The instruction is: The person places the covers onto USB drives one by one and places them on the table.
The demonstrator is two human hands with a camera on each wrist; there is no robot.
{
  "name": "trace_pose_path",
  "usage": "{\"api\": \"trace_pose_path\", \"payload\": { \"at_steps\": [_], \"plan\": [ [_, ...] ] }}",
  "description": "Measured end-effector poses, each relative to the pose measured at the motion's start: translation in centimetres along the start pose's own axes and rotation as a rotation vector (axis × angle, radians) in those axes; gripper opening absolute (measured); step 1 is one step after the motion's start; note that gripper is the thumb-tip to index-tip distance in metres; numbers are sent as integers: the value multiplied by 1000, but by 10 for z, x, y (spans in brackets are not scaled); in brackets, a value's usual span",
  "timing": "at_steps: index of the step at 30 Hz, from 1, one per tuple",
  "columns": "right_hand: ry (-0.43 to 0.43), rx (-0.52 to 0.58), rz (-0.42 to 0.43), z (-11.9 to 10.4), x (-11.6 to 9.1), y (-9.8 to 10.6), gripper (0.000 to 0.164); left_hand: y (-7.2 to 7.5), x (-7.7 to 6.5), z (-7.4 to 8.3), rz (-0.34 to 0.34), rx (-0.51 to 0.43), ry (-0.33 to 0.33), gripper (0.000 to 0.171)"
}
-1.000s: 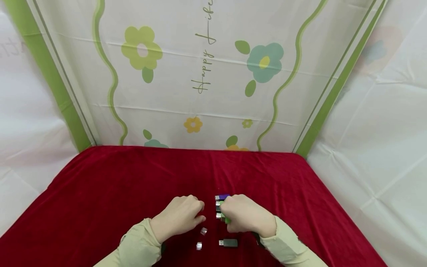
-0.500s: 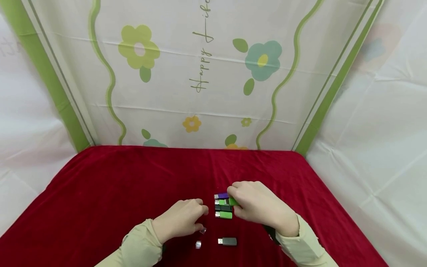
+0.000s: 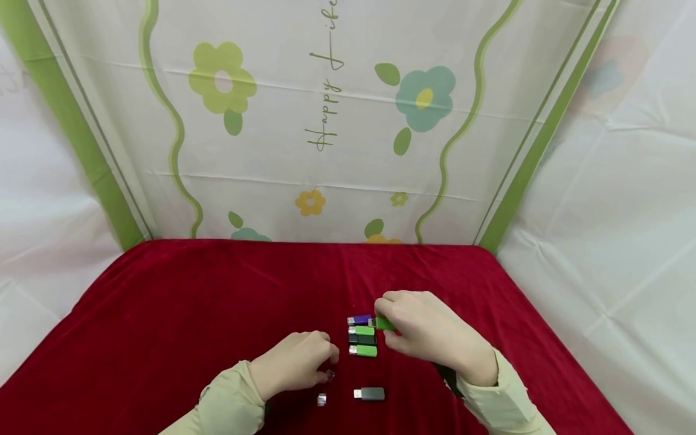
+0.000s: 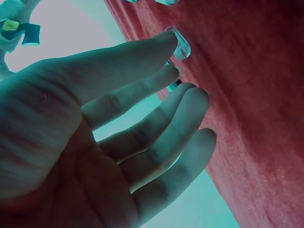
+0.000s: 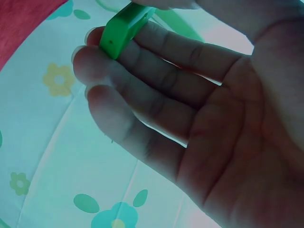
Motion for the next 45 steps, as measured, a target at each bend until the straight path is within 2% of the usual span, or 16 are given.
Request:
{"api": "trace_pose_path", "payload": {
  "at_steps": [7, 16, 27, 36, 45],
  "plan": [
    [1, 4, -3, -2, -1, 4, 31, -1, -2, 2, -17, 9, 11, 23],
    [6, 7, -13, -2, 0, 1, 30, -3, 0, 2, 1, 24, -7, 27],
    [12, -1, -9, -3, 0, 0, 33, -7, 3, 3, -15, 32, -16, 27],
    [19, -20, -2, -3, 3, -4, 33, -5, 3, 3, 27, 137, -41, 29],
    [13, -30, -5, -2, 3, -5, 32, 11, -2, -3, 89, 90, -57, 17]
  ]
}}
Point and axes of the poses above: each hand's wrist, its own x-axis towards the middle knuckle, its own y-axis out of the back of the hand, z = x × y, the point moved 4 cm from there along x, towards the middle knuckle, and after that the axes turned 15 degrees about -z, right-handed, at the moved point
